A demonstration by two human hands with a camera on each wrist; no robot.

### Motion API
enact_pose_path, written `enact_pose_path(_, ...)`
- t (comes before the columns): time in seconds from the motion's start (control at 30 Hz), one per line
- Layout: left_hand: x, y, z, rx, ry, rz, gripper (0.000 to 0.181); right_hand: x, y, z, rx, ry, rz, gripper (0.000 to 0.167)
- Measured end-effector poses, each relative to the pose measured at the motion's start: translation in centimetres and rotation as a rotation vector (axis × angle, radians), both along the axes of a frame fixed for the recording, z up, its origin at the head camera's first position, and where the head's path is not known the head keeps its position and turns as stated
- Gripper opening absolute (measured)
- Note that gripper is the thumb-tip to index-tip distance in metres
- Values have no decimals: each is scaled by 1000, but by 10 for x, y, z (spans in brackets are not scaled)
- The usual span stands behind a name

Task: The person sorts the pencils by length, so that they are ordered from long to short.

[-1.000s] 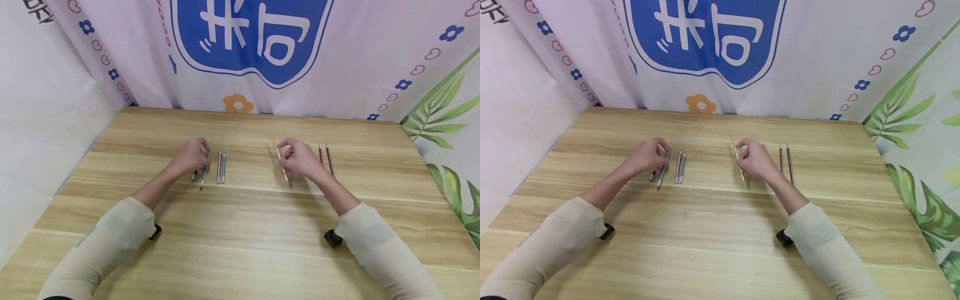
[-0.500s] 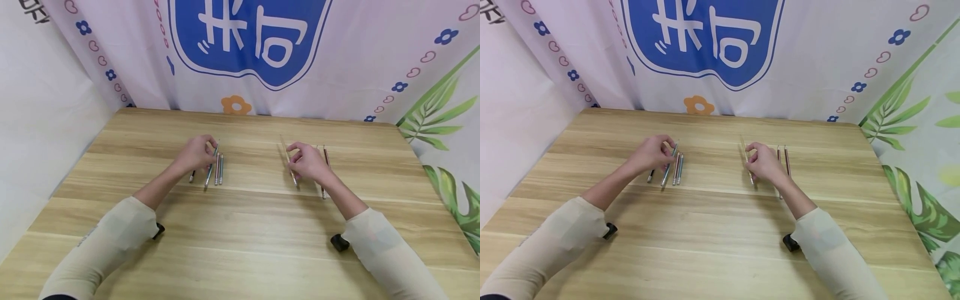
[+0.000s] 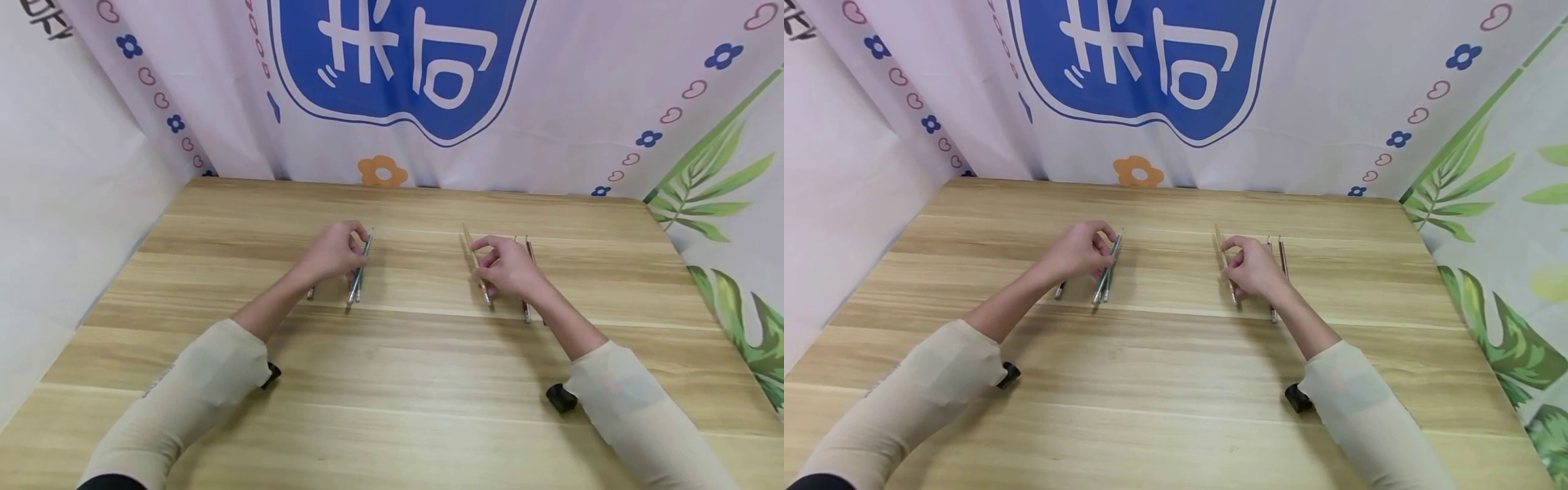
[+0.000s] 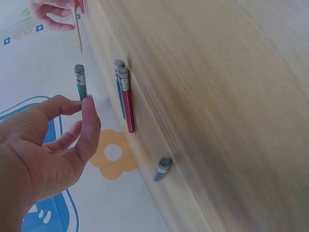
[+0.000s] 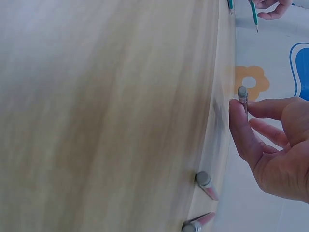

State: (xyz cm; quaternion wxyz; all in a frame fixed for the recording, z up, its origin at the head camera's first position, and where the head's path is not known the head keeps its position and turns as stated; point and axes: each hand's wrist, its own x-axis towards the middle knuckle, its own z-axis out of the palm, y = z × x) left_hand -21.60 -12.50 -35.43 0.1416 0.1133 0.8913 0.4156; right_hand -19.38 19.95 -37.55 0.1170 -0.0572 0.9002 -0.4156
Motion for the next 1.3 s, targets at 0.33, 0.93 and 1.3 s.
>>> enact_pose_path(0.33,0,9,-3,23,-5,-12,31,1,5,-1,-17,-16,0,50)
enact_pose_path(0.93,-2,25,-8,24,14,-30,29,3,12,-4,-17,-1,-3,49)
enact_pose_path(1.3,-4,35,-10,64,-20,-47,29,6,15,-3,-41,-21,-18,50)
